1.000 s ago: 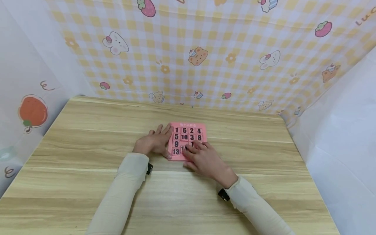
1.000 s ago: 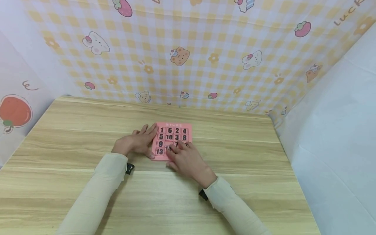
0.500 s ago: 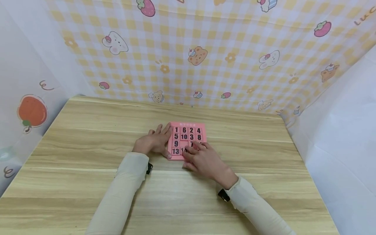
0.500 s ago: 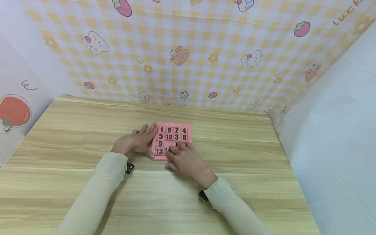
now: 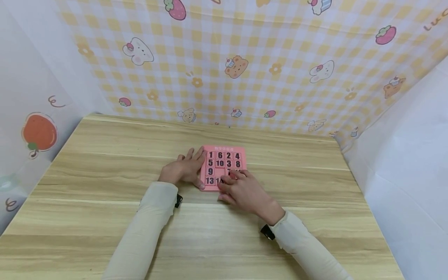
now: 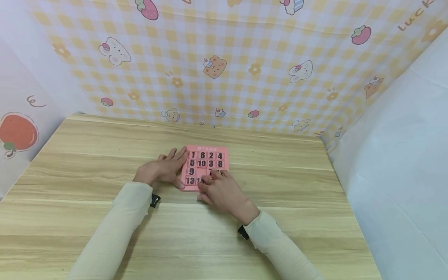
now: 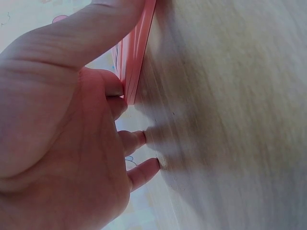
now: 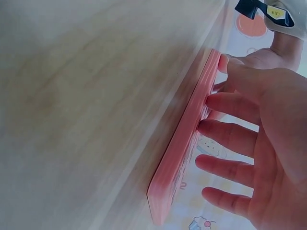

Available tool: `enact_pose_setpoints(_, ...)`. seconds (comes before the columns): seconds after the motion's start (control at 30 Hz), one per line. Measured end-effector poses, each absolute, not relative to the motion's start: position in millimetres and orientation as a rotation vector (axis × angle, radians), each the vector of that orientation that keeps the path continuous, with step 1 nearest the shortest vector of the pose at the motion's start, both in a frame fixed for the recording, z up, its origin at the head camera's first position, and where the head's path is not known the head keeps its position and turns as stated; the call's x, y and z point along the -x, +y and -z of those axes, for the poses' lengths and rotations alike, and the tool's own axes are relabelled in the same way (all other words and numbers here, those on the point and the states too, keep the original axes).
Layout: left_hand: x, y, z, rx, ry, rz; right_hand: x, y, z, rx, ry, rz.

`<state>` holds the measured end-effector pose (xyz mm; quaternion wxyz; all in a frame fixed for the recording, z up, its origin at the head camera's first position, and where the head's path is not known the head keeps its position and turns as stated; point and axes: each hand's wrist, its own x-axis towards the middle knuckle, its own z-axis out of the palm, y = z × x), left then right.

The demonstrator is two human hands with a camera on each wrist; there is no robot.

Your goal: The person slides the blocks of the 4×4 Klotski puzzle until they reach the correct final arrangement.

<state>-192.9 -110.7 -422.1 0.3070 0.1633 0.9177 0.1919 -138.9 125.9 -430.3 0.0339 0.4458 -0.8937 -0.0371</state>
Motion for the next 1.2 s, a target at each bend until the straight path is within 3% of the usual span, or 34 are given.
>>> enact_pose_setpoints(0.5, 193.8, -111.3, 421.1, -0.45, 2.429, -0.497, 164.6, 121.1, 430.0, -1.178, -2.961, 0.154)
enact_pose_setpoints(1.2, 194.6, -112.2, 422.0, -0.466, 2.43, -0.492, 175.9, 114.2, 432.4, -1.151, -3.034, 0.183)
